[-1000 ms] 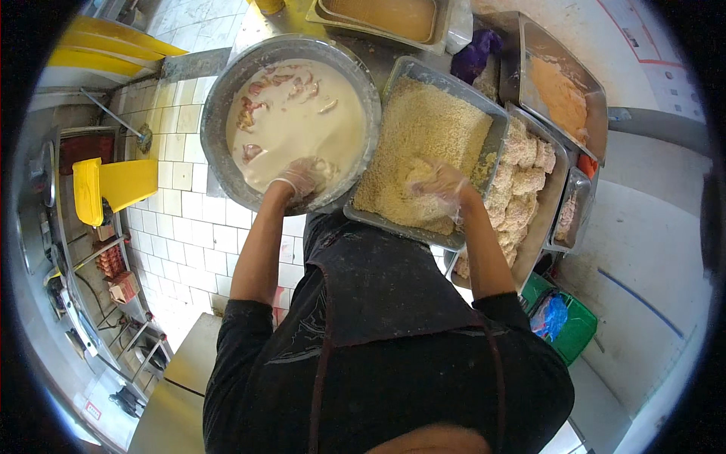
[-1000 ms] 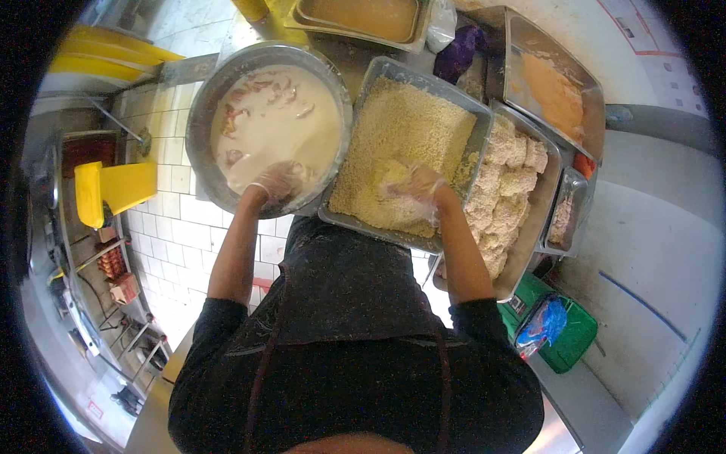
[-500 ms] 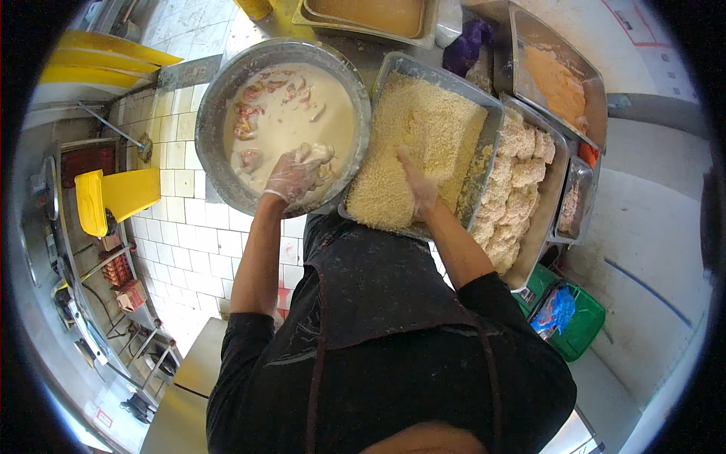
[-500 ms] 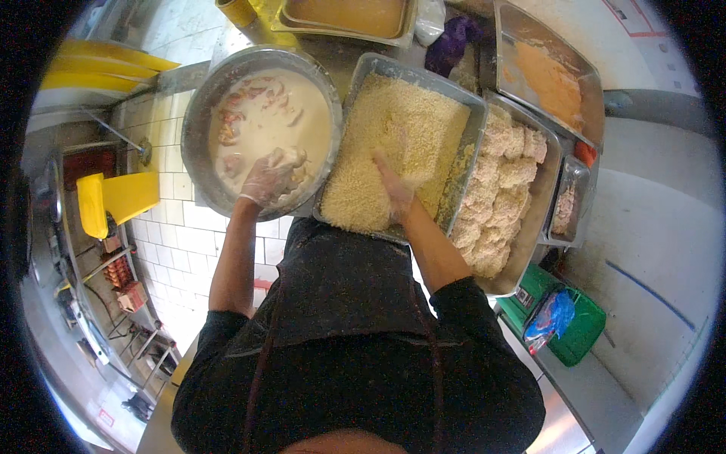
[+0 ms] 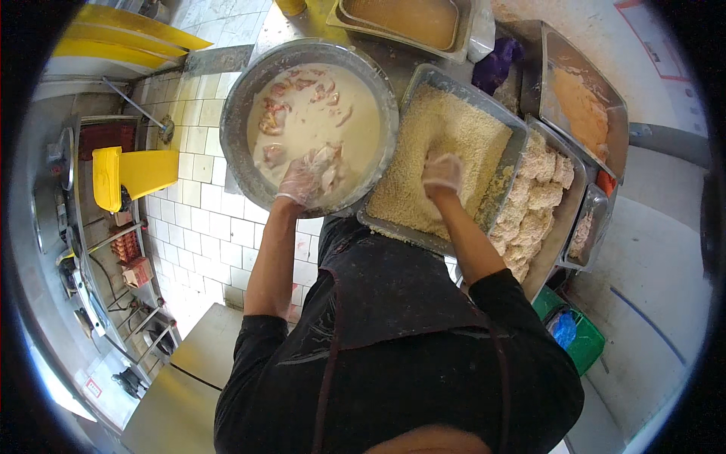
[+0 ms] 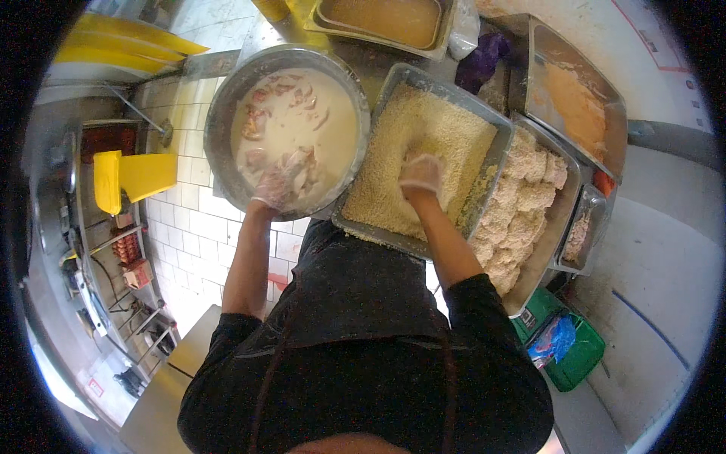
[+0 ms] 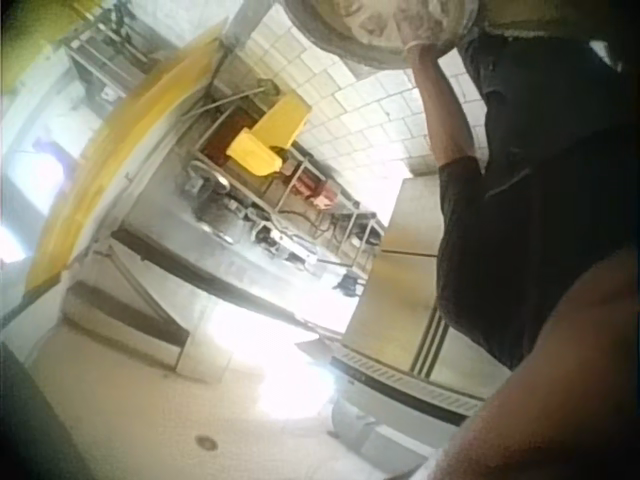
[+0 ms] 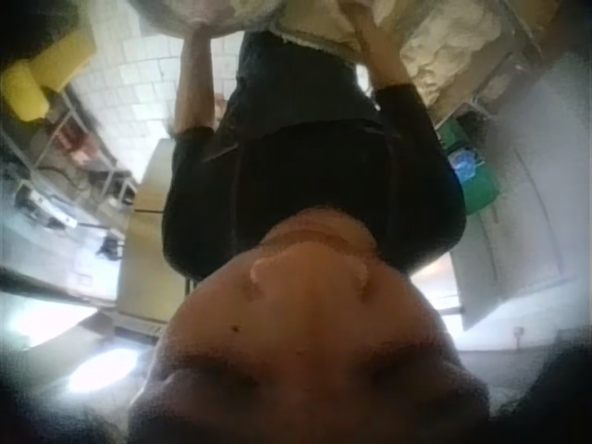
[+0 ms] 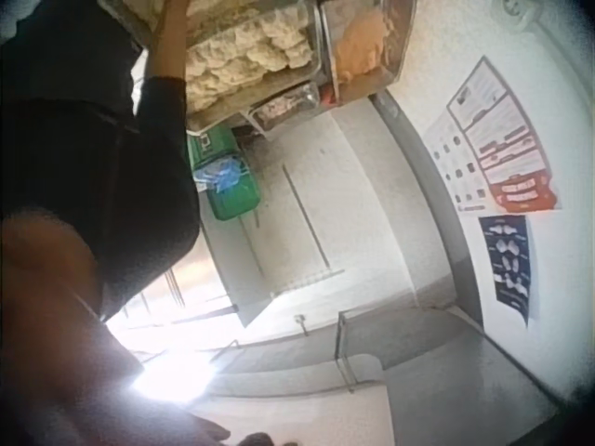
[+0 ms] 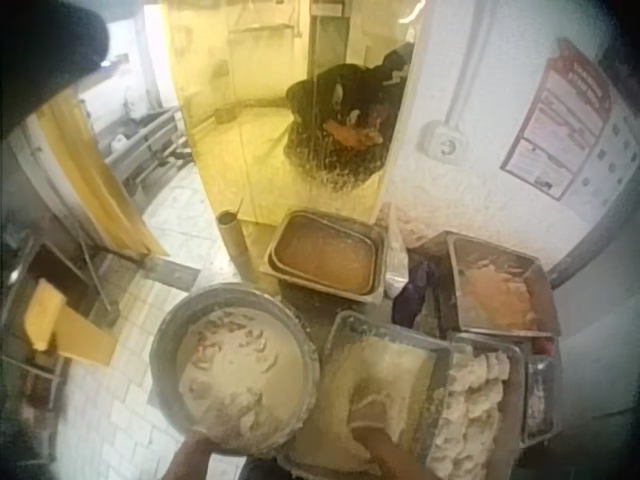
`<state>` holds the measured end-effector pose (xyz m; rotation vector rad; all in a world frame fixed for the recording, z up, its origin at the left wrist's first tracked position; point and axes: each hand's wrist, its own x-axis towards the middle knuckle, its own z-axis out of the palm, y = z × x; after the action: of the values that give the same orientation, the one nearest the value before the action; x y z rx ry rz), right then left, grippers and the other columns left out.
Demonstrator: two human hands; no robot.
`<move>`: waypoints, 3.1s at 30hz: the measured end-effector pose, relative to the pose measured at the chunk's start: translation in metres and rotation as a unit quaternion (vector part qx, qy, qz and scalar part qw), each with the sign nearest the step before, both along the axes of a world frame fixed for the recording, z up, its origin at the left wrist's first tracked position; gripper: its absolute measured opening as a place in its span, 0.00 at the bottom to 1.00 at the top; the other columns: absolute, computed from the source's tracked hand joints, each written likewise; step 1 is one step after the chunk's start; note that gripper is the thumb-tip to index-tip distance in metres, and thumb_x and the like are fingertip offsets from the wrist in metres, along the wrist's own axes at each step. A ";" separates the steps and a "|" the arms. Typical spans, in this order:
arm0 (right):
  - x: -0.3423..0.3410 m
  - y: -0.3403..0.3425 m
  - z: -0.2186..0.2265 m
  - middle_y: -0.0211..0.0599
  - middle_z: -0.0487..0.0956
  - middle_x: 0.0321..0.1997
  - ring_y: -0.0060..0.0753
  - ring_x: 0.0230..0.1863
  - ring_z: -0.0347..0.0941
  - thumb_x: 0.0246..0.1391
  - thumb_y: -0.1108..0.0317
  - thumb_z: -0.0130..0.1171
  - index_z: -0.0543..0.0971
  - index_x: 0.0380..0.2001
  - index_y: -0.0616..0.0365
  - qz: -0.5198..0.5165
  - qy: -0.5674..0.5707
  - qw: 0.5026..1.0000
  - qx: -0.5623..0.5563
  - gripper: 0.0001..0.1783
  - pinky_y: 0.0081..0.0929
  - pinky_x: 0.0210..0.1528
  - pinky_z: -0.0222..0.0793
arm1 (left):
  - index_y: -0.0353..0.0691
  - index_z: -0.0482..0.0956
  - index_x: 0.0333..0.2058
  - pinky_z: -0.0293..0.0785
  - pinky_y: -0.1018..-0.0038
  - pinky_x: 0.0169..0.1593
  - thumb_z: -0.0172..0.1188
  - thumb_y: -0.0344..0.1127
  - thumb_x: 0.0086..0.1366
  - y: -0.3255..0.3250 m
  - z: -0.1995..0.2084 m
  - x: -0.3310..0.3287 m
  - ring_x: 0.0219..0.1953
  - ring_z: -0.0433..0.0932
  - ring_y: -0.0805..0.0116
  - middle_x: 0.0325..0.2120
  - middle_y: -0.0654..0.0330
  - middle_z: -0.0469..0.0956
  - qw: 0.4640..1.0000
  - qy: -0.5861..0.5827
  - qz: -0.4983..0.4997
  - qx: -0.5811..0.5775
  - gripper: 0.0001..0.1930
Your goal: The person dips raw chicken into batter, coats it with breadcrumbs, and places it onto a tray. The person then stirs noodles in a pan on a stove and handles seasoning packets by hand.
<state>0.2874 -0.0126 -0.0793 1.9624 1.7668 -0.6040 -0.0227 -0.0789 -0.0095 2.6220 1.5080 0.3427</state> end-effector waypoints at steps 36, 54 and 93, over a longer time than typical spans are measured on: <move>0.082 -0.113 0.105 0.44 0.79 0.36 0.44 0.38 0.76 0.50 0.51 0.58 0.78 0.37 0.56 -0.222 0.315 0.921 -0.049 0.20 0.37 0.43 0.72 | 0.42 0.78 0.28 0.71 0.61 0.37 0.52 0.43 0.63 0.018 0.102 0.080 0.28 0.77 0.53 0.22 0.55 0.76 0.965 0.029 0.128 -0.227 0.12; -0.013 -0.102 0.029 0.43 0.75 0.51 0.38 0.49 0.73 0.58 0.43 0.47 0.71 0.52 0.62 -0.408 0.665 0.610 -0.140 0.33 0.34 0.51 0.67 | 0.34 0.67 0.55 0.61 0.59 0.59 0.62 0.48 0.54 0.059 0.010 0.024 0.55 0.68 0.49 0.52 0.41 0.69 0.957 -0.080 0.262 -0.097 0.34; 0.046 -0.069 0.127 0.53 0.72 0.54 0.45 0.55 0.69 0.44 0.49 0.65 0.67 0.56 0.61 -0.057 0.287 0.950 0.111 0.40 0.33 0.57 0.63 | 0.33 0.73 0.45 0.72 0.72 0.45 0.65 0.37 0.54 0.014 -0.014 -0.003 0.41 0.76 0.66 0.38 0.52 0.78 0.869 -0.204 0.182 -0.412 0.21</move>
<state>0.3334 -0.0812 0.0473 2.2031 2.1394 -1.1553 -0.0257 -0.0646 -0.0236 1.5016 1.5222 0.1902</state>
